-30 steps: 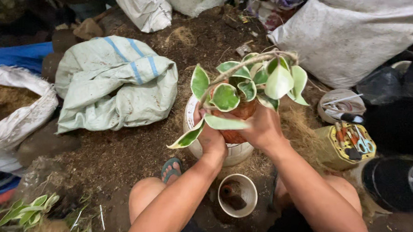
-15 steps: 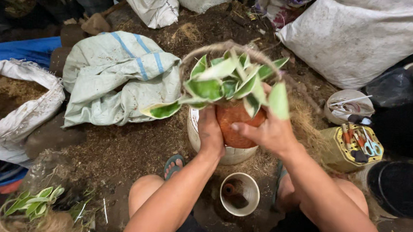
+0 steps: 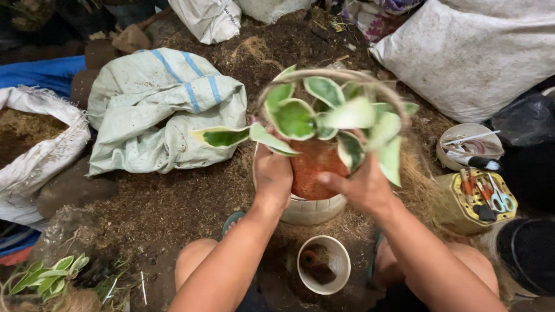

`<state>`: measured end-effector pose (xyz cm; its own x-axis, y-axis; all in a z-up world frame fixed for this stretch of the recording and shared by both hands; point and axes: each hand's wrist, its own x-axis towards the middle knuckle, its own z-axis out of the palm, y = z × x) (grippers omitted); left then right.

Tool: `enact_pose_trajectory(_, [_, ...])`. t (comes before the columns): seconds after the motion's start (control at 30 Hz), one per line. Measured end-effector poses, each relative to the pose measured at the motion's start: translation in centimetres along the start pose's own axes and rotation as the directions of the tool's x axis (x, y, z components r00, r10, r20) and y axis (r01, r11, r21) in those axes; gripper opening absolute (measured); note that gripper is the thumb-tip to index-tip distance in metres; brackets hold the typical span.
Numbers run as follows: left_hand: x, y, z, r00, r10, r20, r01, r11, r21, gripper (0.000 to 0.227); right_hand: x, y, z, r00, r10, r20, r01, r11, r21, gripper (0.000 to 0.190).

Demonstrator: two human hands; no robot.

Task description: The person holds a variegated plant attached to a coconut husk and uses shears to trim excess fibers and stems around the base. The person rotates the plant to access different sides and continues cutting until the base is neat.

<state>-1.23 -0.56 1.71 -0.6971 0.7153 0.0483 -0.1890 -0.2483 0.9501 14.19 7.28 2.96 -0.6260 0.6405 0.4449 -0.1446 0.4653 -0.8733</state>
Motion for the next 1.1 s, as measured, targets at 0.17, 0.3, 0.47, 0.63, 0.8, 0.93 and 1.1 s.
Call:
enact_pose_trajectory(0.17, [-1.2,1.3,0.2,0.991,0.023,0.134,-0.060,0.959,0.278,0.054,0.6,2.0,-1.4,0.991,0.133,-0.003,-0.132,0.986,0.099,0.070])
enact_pose_trajectory(0.3, [-1.7,1.4,0.8,0.974,0.159,0.161,-0.186,0.967,0.172,0.059,0.5,3.2,-1.4,0.984,0.181,0.003,-0.180,0.984,-0.010,0.061])
enact_pose_trajectory(0.47, [-0.7,0.7,0.2,0.990,-0.138,0.004,0.127,0.924,0.361,0.071,0.4,5.0,-0.6,0.942,0.335,0.005,-0.319,0.891,0.324,0.065])
enact_pose_trajectory(0.63, [0.5,0.4,-0.8,0.997,-0.068,0.037,0.052,0.941,0.335,0.081,0.0,5.0,-0.8,0.955,0.296,0.028,-0.292,0.915,0.278,0.064])
enact_pose_trajectory(0.8, [0.3,0.4,-0.4,0.982,-0.183,-0.052,0.190,0.923,0.335,0.083,0.2,4.2,-0.5,0.979,0.204,0.009,-0.204,0.976,0.080,0.075])
enact_pose_trajectory(0.93, [0.6,1.0,0.1,0.965,-0.242,-0.098,0.260,0.928,0.268,0.081,0.4,3.7,0.1,0.958,0.285,-0.009,-0.284,0.956,0.070,0.083])
enact_pose_trajectory(1.1, [0.9,1.0,-0.8,0.908,-0.417,-0.044,0.418,0.892,0.171,0.080,1.7,4.7,-0.7,0.754,0.656,-0.013,-0.592,0.689,0.418,0.086])
